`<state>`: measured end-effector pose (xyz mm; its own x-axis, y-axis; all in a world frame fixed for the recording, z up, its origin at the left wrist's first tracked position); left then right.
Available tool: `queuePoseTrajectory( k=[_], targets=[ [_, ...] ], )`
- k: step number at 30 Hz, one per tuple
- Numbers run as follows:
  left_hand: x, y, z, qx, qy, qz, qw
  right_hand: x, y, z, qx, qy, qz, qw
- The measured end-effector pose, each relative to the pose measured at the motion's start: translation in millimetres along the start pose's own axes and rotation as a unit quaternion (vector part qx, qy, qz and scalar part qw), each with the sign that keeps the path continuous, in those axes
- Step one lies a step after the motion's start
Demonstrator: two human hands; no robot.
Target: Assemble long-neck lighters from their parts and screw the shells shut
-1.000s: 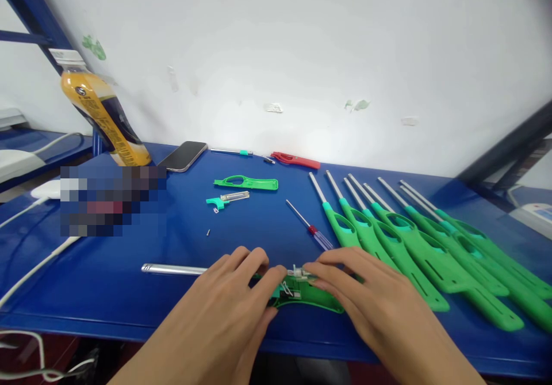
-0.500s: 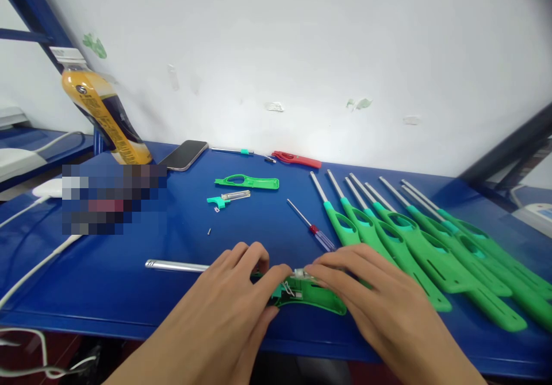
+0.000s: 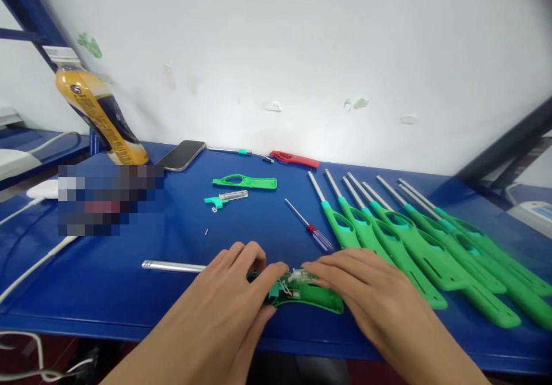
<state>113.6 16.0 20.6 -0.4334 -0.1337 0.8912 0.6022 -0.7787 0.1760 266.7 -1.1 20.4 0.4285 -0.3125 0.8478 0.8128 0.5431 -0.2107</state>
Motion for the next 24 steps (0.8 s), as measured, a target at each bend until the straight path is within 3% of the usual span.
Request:
queuePoseTrajectory(
  k=[11, 18, 24],
  targets=[
    [2.6, 3, 3, 0.005, -0.004, -0.019, 1.000, -7, 5, -5, -0.010, -0.046, 0.036, 0.998],
    [-7.4, -1, 4, 0.024, -0.057, -0.048, 0.997, -8, 0, -2, 0.002, -0.045, 0.039, 0.998],
    [-2.3, 5, 6, -0.004, -0.036, -0.011, 0.999, -8, -1, -3, -0.001, -0.035, 0.016, 0.999]
  ],
)
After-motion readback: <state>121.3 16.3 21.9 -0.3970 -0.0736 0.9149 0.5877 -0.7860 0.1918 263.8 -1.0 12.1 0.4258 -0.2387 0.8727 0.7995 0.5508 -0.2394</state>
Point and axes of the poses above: each hand's wrist, its own z-axis towards the middle knuckle, its own x-axis out of the back of the hand, y = z × x, the point moved 10 cm from there along z, towards the middle knuckle, and after that the axes turned 5 degrees about y, right-handed, at the moved point
